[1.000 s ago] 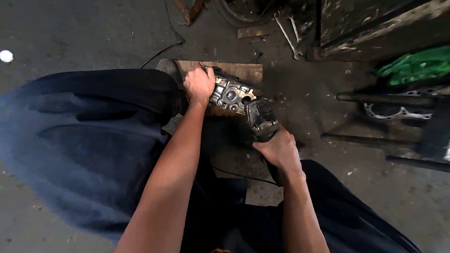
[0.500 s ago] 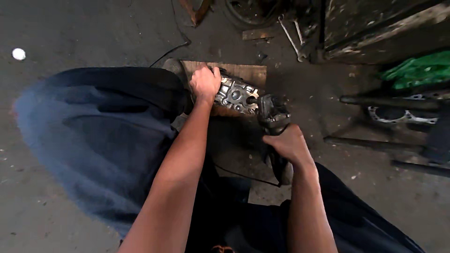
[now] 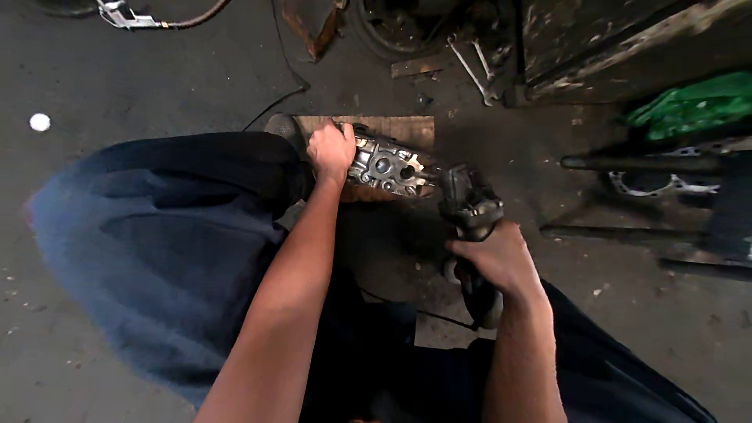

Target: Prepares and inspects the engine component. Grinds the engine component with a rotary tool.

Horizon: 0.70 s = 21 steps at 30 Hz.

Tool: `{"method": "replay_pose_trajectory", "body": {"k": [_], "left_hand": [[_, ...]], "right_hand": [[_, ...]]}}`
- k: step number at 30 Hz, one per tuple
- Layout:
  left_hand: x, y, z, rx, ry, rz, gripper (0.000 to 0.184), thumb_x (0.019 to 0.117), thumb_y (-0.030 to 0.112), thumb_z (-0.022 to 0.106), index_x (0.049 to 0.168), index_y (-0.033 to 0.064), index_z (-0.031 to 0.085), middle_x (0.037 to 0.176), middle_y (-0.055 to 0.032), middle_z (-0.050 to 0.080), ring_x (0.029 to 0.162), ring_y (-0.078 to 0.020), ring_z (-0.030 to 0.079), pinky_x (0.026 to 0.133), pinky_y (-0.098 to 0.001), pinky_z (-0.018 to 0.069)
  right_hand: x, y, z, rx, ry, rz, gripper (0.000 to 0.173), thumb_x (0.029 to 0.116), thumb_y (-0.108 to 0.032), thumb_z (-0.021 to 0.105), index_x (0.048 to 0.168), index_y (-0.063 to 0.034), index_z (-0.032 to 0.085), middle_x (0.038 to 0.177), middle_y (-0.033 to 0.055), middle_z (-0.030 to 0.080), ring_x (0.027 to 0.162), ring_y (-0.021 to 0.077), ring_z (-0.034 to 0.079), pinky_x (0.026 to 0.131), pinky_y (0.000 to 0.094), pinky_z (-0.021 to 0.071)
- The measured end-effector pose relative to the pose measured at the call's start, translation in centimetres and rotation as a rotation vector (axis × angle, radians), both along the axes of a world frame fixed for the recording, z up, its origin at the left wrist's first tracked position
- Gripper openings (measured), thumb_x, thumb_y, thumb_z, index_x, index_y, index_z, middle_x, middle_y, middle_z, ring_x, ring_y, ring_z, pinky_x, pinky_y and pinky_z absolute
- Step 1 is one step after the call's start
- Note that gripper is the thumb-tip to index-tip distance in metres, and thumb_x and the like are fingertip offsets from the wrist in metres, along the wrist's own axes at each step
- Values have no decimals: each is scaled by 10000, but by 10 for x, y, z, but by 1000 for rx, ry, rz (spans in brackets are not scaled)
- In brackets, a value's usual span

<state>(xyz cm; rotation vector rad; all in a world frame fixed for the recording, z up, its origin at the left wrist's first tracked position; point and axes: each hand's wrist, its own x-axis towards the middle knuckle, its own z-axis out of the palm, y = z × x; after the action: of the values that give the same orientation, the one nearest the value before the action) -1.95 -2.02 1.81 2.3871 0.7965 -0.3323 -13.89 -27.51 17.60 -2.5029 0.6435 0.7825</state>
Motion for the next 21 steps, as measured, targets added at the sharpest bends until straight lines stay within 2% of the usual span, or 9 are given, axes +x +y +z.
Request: {"method": "replay_pose_trajectory", "body": {"k": [5,8,11,16,21], "left_hand": [[4,-1,1,1,16,-4,477,1026,419,401,1151,56,686,1122,-191,725,1085,-380,700,862,-622,534],[4,-2,2,7,28,-7,507,1029,440,387,1173,53,681,1131,-200,722,1097,-387,694,866,-628,527],[5,-2,2,-3,24,0,507,1027,432,392,1212,50,670,1154,-206,715,1108,-393,688,877,-634,521],[6,-1,2,-8,29,6,478,1019,424,415,1187,62,678,1157,-180,719,1108,-368,692,876,-615,530],[7,-1,5,-35,49,6,473,1029,437,434,1223,74,665,1203,-168,705,1125,-357,684,890,-605,529]], "right_hand": [[-9,-9,12,36,-121,-40,707,588,-338,884,1194,-78,629,985,85,697,899,219,694,782,520,578],[-7,-6,6,63,-104,-5,672,588,-341,873,1167,-90,640,949,64,699,860,201,695,752,502,583],[-2,5,-5,27,-43,58,666,625,-359,873,1186,-84,642,950,84,697,874,240,691,762,536,568],[12,28,-21,-96,83,123,731,702,-383,883,1295,-60,602,1072,181,698,1029,363,677,874,618,528],[24,37,-23,-164,136,169,732,730,-411,875,1297,-42,595,1104,211,686,1064,387,663,897,629,513]]}}
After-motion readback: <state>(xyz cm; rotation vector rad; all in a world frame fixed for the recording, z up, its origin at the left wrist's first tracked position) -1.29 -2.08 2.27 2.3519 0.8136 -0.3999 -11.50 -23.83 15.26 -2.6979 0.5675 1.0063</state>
